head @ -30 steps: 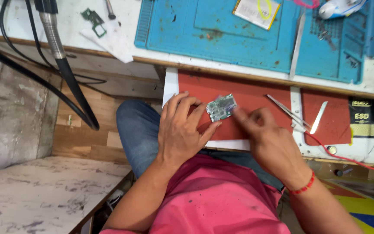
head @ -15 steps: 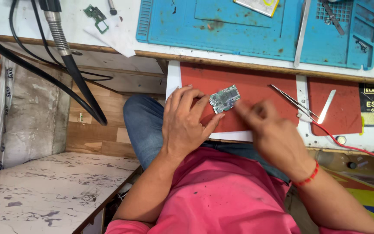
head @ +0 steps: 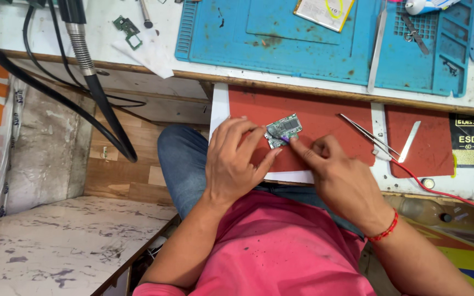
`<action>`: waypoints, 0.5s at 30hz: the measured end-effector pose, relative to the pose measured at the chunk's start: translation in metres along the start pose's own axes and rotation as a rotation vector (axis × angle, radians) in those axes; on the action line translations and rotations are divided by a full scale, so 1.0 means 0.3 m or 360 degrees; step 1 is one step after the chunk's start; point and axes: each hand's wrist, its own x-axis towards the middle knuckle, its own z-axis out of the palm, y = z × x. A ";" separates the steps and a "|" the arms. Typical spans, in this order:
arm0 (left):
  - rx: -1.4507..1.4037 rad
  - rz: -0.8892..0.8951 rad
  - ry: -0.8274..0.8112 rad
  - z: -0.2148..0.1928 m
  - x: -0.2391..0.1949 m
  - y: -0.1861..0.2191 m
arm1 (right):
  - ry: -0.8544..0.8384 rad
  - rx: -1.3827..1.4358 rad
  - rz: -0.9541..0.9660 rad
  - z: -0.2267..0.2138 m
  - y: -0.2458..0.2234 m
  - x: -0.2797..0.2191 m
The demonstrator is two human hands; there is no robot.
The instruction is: The person scrubs a small circuit board with a purple brush on a red mat, then uses a hot air gun to blow air over the board. The person holds the board steady with the left hand while scrubbing and later while applying hot air.
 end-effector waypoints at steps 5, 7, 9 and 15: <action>-0.0930 -0.0101 -0.0112 -0.080 -0.008 0.162 | 0.0051 0.0010 -0.0001 0.005 0.016 0.000; -0.1429 -0.0029 -0.0302 -0.101 -0.056 0.267 | -0.0033 -0.0070 -0.0030 0.015 0.013 -0.007; -0.1875 0.0150 -0.0567 -0.081 -0.095 0.312 | 0.0115 -0.0019 0.0009 0.012 0.018 0.013; -0.2570 0.0512 -0.1272 -0.020 -0.154 0.322 | 0.0176 -0.0035 -0.0006 0.018 0.005 0.002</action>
